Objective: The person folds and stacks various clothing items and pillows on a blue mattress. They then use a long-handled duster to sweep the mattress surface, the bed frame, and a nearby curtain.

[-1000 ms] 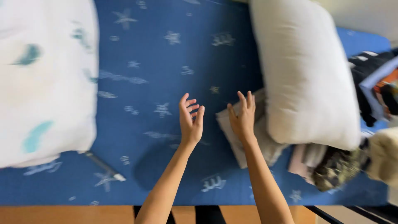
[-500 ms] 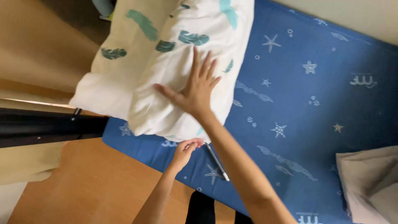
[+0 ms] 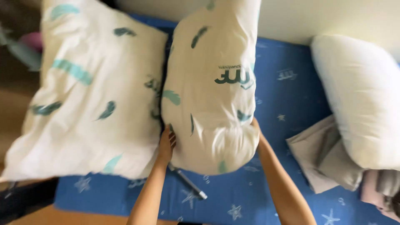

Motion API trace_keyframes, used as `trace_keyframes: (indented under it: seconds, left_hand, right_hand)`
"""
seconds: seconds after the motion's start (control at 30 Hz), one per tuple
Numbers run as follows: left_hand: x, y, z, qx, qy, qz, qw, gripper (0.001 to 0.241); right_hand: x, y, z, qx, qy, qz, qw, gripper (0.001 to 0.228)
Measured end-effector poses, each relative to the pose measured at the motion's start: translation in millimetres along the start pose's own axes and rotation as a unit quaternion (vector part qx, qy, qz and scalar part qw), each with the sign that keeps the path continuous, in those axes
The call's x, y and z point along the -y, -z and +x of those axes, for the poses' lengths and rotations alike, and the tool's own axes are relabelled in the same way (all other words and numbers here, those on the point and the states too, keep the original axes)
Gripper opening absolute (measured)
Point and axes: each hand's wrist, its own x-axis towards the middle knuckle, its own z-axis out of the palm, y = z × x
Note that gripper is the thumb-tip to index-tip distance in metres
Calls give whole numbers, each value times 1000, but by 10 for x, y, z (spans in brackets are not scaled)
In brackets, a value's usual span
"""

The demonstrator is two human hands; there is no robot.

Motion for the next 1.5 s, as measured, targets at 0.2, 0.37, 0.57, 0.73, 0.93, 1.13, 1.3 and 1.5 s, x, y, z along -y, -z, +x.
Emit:
trace_keyframes:
  seconds: [0.2, 0.37, 0.57, 0.73, 0.93, 1.13, 1.3, 1.5]
  left_hand:
    - [-413, -1192, 34, -130, 34, 161, 978, 102]
    - [-616, -2297, -587, 67, 165, 109, 978, 73]
    - [-513, -3878, -1232, 185, 132, -70, 971, 55]
    - [-956, -5370, -1920, 263, 46, -91, 959, 58]
    - [-566, -6838, -2550, 356, -42, -83, 930, 67]
    - [212, -7255, -2685, 263, -230, 122, 929, 93]
    - [223, -7092, -2666, 186, -364, 259, 875, 89]
    - [-95, -5692, -2128, 91, -308, 340, 884, 61]
  right_hand:
    - [-489, 1265, -461, 35, -35, 94, 994, 28]
    - [665, 2042, -504, 3, 12, 101, 995, 28]
    - [717, 3367, -509, -96, 90, 0, 991, 34]
    - [126, 4603, -594, -168, 114, -107, 973, 38]
    - [-560, 5857, -1010, -245, 127, -232, 933, 43]
    - [-1276, 6674, -1295, -291, 139, -345, 882, 48]
    - [84, 5192, -837, -214, -113, -511, 825, 69]
    - [-536, 5422, -452, -283, -255, -485, 787, 69]
